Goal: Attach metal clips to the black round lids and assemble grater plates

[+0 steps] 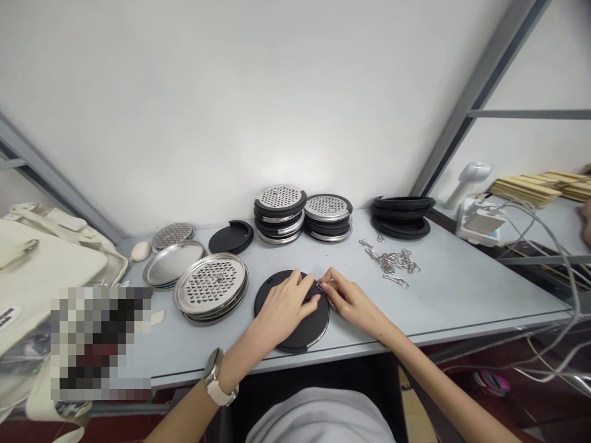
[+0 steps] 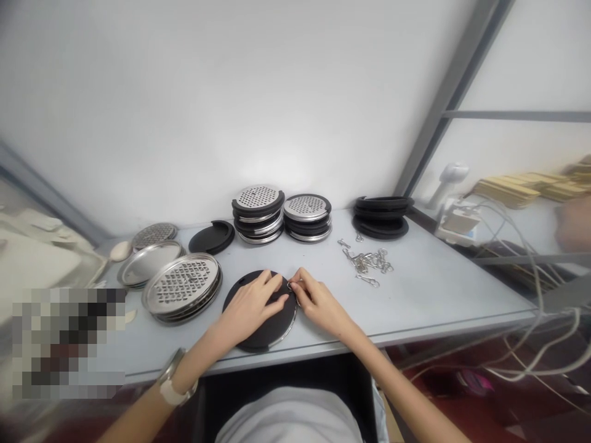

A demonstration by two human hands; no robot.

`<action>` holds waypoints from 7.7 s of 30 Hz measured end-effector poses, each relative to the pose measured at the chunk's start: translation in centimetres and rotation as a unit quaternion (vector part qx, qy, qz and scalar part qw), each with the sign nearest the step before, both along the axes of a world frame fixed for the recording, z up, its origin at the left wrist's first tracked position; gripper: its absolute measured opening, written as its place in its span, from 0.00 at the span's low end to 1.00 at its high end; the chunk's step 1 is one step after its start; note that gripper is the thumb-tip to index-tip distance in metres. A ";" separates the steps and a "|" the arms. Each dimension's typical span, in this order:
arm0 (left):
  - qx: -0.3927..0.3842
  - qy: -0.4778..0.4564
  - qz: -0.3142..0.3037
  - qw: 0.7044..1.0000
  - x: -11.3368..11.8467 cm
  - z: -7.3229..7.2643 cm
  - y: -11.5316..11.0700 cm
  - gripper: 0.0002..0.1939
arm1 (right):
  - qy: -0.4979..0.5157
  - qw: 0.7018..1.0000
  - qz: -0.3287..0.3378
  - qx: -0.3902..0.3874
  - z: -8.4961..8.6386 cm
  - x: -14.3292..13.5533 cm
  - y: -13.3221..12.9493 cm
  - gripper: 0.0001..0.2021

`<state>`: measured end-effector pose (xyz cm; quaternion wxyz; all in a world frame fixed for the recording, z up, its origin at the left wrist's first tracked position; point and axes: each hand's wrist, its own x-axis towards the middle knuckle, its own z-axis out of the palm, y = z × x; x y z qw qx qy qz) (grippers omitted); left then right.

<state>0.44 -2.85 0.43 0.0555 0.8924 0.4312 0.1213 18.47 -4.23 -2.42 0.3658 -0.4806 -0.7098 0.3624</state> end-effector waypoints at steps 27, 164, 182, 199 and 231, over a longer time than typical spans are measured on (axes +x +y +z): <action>-0.007 -0.042 0.018 0.999 0.3 -0.1 -0.3 0.06 | 0.010 0.999 -0.041 0.015 -0.2 -0.5 0.1 0.13; -0.090 -0.157 0.043 0.983 1.0 -1.1 0.7 0.04 | -0.329 0.942 0.053 0.040 1.7 0.3 1.7 0.12; -0.044 -0.095 -0.032 0.994 0.2 -0.4 1.7 0.04 | -0.293 0.955 -0.012 0.034 1.0 0.5 0.8 0.15; 0.054 0.075 -0.111 0.990 0.0 1.0 3.3 0.14 | -0.192 0.980 -0.036 0.041 -0.2 0.6 1.0 0.14; 0.063 0.055 -0.182 0.980 -0.5 0.0 3.7 0.13 | -0.092 0.994 0.017 0.047 -0.1 0.5 0.6 0.11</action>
